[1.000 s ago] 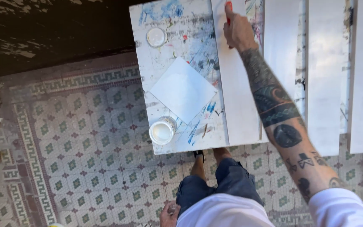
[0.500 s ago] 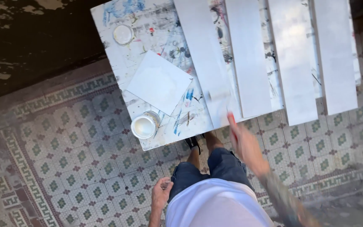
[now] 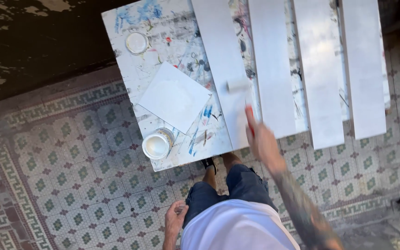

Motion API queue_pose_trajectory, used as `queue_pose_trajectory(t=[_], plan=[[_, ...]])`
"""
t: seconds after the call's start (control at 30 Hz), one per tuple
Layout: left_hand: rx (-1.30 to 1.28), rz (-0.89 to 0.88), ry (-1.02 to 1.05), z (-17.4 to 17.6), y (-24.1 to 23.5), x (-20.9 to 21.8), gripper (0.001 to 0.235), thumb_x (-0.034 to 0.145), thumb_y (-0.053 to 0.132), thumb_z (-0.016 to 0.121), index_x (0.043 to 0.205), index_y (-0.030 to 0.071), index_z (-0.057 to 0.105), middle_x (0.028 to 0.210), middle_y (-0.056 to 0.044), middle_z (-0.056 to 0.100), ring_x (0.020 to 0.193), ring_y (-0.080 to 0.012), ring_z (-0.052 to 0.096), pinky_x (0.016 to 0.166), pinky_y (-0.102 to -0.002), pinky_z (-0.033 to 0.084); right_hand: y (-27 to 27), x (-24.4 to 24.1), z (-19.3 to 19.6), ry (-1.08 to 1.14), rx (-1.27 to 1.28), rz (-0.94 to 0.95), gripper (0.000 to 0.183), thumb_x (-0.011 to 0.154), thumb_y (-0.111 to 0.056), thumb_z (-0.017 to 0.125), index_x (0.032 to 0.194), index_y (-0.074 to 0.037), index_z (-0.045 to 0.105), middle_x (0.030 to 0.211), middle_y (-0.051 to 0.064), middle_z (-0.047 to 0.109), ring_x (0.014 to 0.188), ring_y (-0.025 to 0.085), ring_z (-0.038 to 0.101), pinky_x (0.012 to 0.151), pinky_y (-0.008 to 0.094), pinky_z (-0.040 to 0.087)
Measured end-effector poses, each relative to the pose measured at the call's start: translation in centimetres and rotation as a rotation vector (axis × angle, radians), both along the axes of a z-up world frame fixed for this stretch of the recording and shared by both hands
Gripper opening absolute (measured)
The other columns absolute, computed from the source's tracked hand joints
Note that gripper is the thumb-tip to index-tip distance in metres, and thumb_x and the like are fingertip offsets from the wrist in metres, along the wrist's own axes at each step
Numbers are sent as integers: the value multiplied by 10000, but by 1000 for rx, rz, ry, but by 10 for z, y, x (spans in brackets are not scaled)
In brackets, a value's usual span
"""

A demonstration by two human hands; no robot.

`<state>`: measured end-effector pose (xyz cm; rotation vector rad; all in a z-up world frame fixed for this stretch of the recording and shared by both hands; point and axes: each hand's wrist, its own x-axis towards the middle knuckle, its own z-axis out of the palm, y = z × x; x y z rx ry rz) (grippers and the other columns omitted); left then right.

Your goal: Painting wooden planks using a paint roller and white paint on a workshop table.

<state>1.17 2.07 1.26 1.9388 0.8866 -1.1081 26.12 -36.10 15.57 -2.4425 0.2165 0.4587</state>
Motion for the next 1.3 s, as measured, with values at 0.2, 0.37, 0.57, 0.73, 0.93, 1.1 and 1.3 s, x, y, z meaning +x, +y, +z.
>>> queue_pose_trajectory(t=[0.2,0.37,0.57,0.73,0.93,1.1,1.3], plan=[[37,159,103,-9,-16,-32,366,894,438,739,1204,245,770,1134,14,818,1045,-167,750,977,-304,546,-15,201,-27,-99,-55,73,596,1043,-148,393,1625,-141,264,802,298,661,692,527,646,660,608,470],[21,339,155,-18,-33,-63,409,914,349,767,1278,168,727,1122,-15,809,978,-196,721,963,-342,576,-24,327,-49,-211,126,61,433,990,-59,398,1394,-108,544,722,181,695,460,261,694,387,353,598],[37,280,41,-8,-42,-52,347,861,323,780,1184,196,784,1039,10,832,934,-155,746,919,-292,579,-34,283,-36,-135,75,55,557,1063,-146,406,1606,-262,365,689,180,675,462,270,645,447,415,583],[-23,167,-83,-12,-33,-22,334,868,308,771,1178,182,778,1022,14,838,957,-148,745,948,-292,574,-47,136,-47,-144,-29,119,653,1047,-152,440,1656,-230,220,686,239,600,570,419,630,589,526,482],[-84,47,-166,-15,-24,-1,319,873,291,762,1170,176,774,1054,-12,824,959,-146,736,892,-300,596,-31,-35,11,-25,21,59,607,1082,-131,417,1646,-79,199,592,54,492,449,172,440,444,362,374],[-113,-2,-179,-16,-18,-2,297,873,270,769,1155,179,770,1032,-20,817,910,-132,726,851,-293,602,-35,-142,13,108,-18,-6,646,1038,-182,479,1640,-222,250,798,158,546,606,396,573,593,514,446],[-112,38,-180,-7,-28,5,321,877,272,764,1182,172,764,1055,-16,806,943,-146,709,893,-290,592,-35,-152,19,127,-80,39,632,1055,-204,476,1639,-145,241,736,67,500,444,188,453,466,385,486]])
